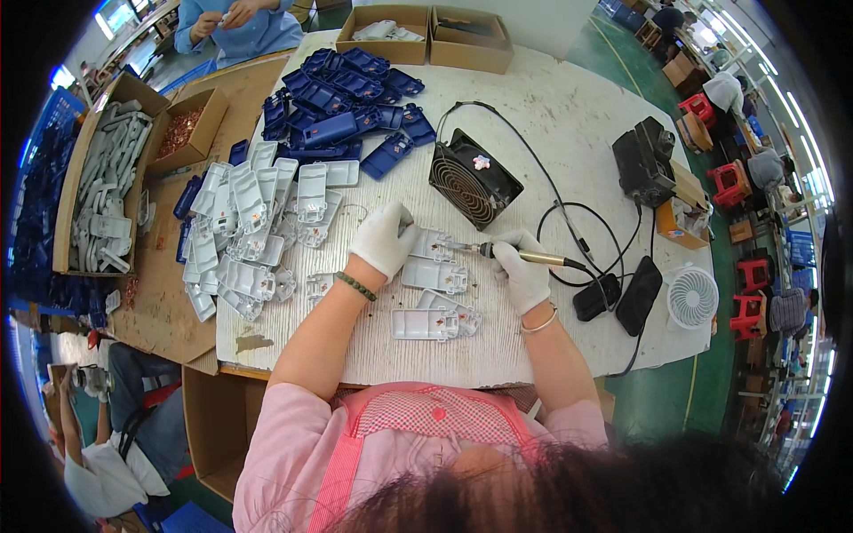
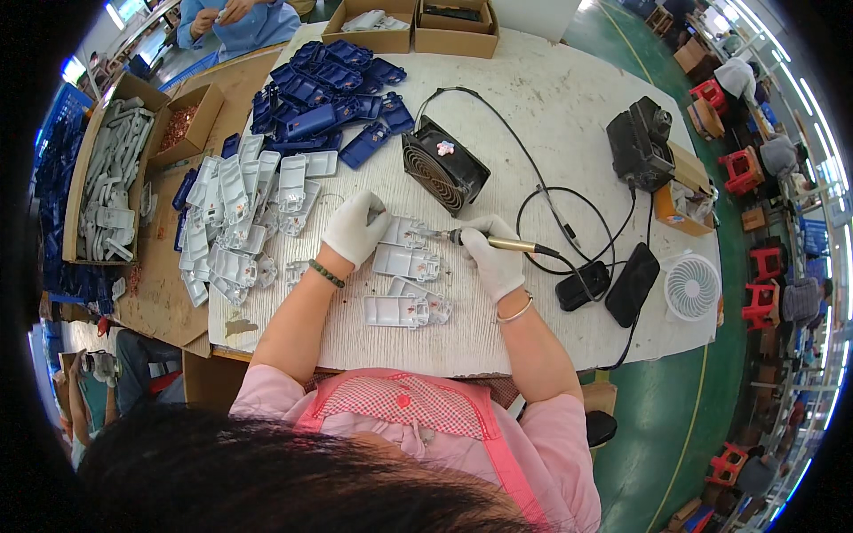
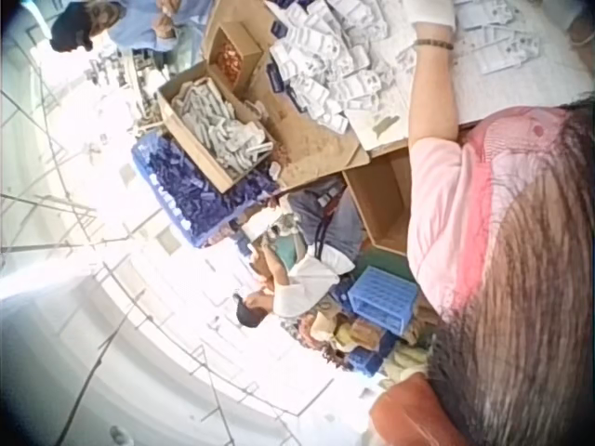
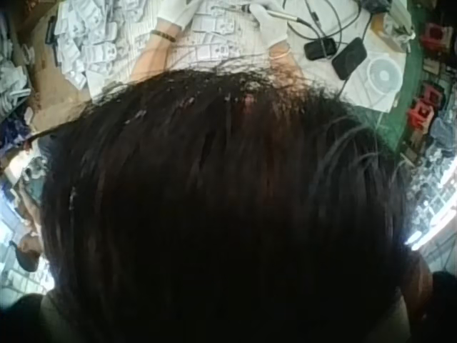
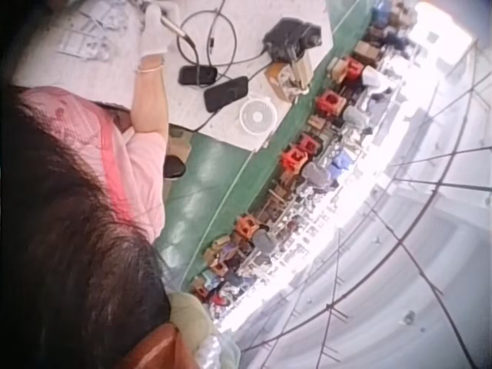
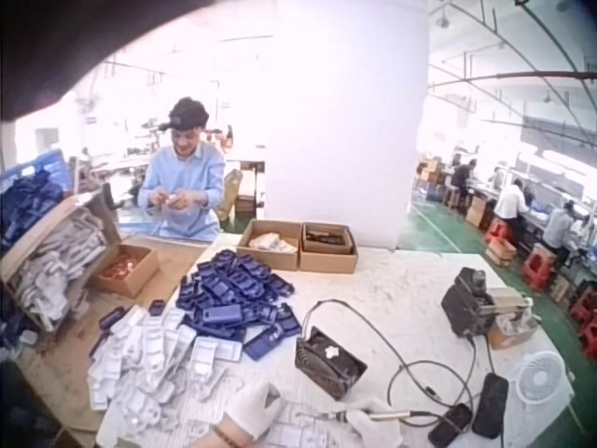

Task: The person puts on gloves, picks up a soldering iron, and processes plastic casing components one at a time using the soldering iron.

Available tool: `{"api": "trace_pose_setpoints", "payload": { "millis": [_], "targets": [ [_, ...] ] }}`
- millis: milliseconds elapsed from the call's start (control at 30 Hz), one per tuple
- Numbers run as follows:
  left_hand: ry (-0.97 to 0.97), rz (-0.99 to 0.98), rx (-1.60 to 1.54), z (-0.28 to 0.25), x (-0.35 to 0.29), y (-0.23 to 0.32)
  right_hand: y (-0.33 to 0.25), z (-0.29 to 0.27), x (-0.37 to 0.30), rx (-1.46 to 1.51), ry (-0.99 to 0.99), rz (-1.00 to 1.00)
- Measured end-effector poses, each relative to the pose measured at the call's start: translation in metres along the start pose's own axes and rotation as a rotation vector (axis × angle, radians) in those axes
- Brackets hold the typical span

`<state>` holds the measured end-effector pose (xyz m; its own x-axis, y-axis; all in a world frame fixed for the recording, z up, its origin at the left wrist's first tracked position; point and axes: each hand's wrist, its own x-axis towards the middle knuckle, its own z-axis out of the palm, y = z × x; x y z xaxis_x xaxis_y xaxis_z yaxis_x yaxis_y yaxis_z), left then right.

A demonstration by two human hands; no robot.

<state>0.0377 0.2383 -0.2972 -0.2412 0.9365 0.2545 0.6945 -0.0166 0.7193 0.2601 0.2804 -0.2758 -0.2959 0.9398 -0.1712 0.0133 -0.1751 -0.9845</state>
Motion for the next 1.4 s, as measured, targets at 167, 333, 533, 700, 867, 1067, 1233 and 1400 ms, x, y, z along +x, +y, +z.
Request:
{"api": "trace_pose_setpoints", "payload": {
  "millis": [167, 333, 533, 700, 867, 1067, 1233, 1400],
  "targets": [
    [-0.006, -0.019, 0.053, -0.006, -0.003, -0.008, 0.006, 0.005, 0.004, -0.204, 0.019, -0.038],
    [0.121, 0.064, -0.042, 0.015, -0.005, -0.018, 0.027, 0.000, 0.006, 0.002, 0.070, 0.011],
    [0.082, -0.014, -0.048, 0.018, -0.003, -0.005, 0.025, -0.006, 0.007, 0.147, 0.102, 0.037],
    [-0.006, -0.012, -0.023, 0.020, 0.004, -0.001, 0.038, -0.031, 0.011, 0.193, -0.035, 0.058],
    [0.070, 0.040, 0.018, 0.006, 0.000, -0.005, 0.024, -0.007, 0.008, -0.007, -0.029, -0.064],
    [0.005, 0.067, -0.069, 0.001, 0.000, -0.002, 0.003, 0.000, 0.000, -0.071, -0.025, -0.094],
    [0.006, 0.060, -0.029, 0.000, -0.001, 0.002, 0.002, 0.000, -0.002, -0.051, -0.062, -0.068],
    [-0.028, 0.003, -0.045, -0.002, -0.003, 0.002, 0.009, -0.001, 0.001, 0.039, -0.031, -0.054]
  ]
}}
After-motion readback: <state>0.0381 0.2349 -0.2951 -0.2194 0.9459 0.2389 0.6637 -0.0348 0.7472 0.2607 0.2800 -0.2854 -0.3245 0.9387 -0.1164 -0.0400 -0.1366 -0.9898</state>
